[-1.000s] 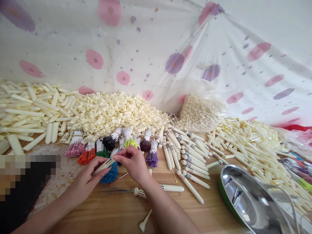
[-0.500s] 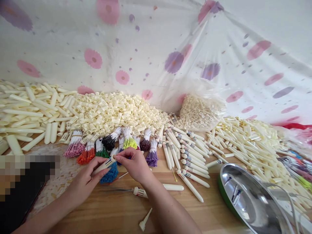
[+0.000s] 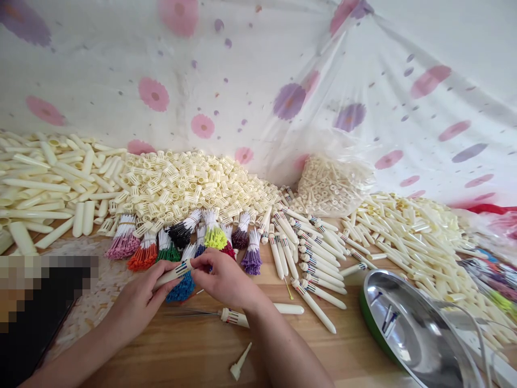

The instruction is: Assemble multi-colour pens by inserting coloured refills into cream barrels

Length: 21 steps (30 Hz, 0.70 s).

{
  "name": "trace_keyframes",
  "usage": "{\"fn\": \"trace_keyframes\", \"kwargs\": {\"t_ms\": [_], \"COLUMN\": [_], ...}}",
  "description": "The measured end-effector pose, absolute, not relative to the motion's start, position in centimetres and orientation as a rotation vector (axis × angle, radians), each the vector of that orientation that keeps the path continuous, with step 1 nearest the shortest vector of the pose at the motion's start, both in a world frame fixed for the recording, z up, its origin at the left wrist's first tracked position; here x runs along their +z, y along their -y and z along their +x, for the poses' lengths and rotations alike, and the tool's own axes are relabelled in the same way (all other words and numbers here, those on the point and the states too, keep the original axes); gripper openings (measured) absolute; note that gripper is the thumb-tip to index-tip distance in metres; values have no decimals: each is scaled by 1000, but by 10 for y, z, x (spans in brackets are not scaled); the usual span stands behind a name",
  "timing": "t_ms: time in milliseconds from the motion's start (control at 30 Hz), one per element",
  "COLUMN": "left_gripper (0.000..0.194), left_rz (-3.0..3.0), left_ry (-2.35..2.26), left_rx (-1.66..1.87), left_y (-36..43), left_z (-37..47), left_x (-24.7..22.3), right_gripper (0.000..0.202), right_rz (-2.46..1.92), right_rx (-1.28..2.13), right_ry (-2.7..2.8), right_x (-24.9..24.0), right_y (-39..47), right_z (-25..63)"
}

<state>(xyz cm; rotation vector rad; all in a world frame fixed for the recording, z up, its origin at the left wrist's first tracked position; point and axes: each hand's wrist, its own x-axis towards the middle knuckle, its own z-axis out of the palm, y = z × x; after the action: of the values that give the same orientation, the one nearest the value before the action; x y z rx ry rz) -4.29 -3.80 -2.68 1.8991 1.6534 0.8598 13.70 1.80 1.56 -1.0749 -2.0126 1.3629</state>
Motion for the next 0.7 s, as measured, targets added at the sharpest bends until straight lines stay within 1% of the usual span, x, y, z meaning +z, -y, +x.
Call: {"fn": "trace_keyframes", "kwargs": {"t_ms": [100, 267, 533, 633, 700], "left_gripper": [12, 13, 12, 12, 12], "left_rz": [1838, 1723, 1703, 1698, 1700], "left_ry": [-1661, -1643, -1658, -1661, -1668], "left_rx": [816, 788, 856, 878, 887], "left_y": [37, 36, 35, 35, 35], "left_z": [-42, -41, -41, -40, -40], "left_x": [-26, -25, -29, -30, -30], "right_gripper": [9, 12, 17, 17, 16], "right_rz": [-1089, -1169, -1163, -1179, -1158], "right_rx": [1402, 1540, 1429, 1363, 1378], "right_ry": [1976, 1771, 1856, 1867, 1878], "right_x": [14, 9, 19, 22, 23], "right_y": [-17, -20, -28, -31, -31], "right_z": [136, 134, 144, 149, 153]}}
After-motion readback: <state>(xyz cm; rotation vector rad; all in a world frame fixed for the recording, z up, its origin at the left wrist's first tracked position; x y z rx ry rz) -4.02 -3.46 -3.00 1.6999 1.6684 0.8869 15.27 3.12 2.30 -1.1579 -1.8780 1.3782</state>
